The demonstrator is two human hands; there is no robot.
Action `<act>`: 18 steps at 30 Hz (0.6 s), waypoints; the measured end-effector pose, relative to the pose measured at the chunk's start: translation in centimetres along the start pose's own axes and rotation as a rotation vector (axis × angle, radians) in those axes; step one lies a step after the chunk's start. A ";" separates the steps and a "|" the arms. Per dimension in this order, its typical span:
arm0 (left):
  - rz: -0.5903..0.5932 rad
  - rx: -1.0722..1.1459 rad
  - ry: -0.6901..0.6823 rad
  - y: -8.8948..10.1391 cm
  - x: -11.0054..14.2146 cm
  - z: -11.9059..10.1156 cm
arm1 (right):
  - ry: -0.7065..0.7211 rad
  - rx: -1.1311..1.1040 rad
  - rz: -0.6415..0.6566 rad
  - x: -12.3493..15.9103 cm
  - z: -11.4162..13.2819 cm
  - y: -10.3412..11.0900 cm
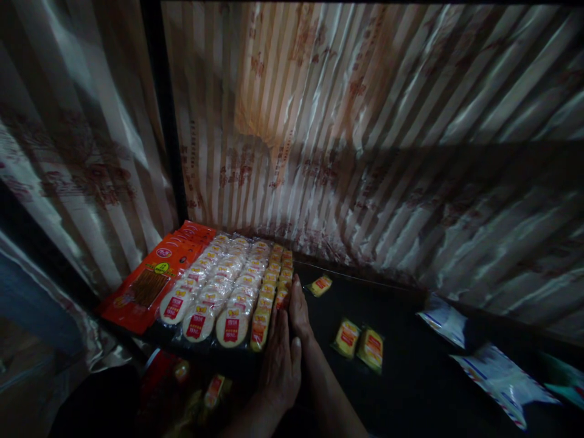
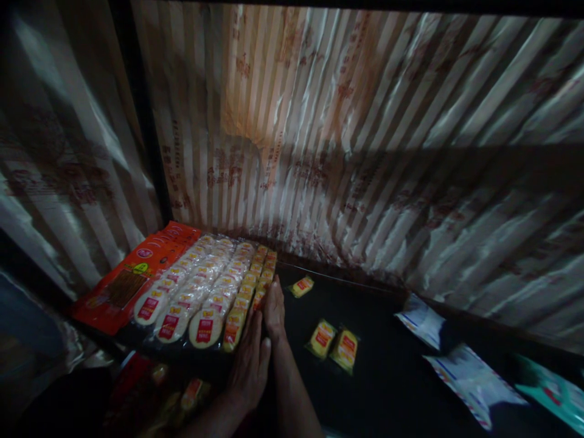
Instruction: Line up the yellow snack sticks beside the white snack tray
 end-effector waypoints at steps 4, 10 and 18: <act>-0.025 -0.002 -0.012 0.3 0.0 -0.2 | 0.014 0.054 -0.060 0.5 0.3 0.6; -0.023 -0.072 -0.105 0.5 0.6 -1.3 | 0.060 0.081 -0.134 2.5 1.4 1.7; 0.051 -0.217 -0.309 0.5 1.7 -3.7 | 0.073 0.146 -0.216 4.9 1.1 4.6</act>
Point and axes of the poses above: each hand's wrist, its own x-axis away from the middle knuckle, its own y-axis out of the back of the hand, z = x × y, the point moved 10 cm from there along -x, towards the middle knuckle, and after that the axes turned 4 degrees about -y, right-handed, at the moved point
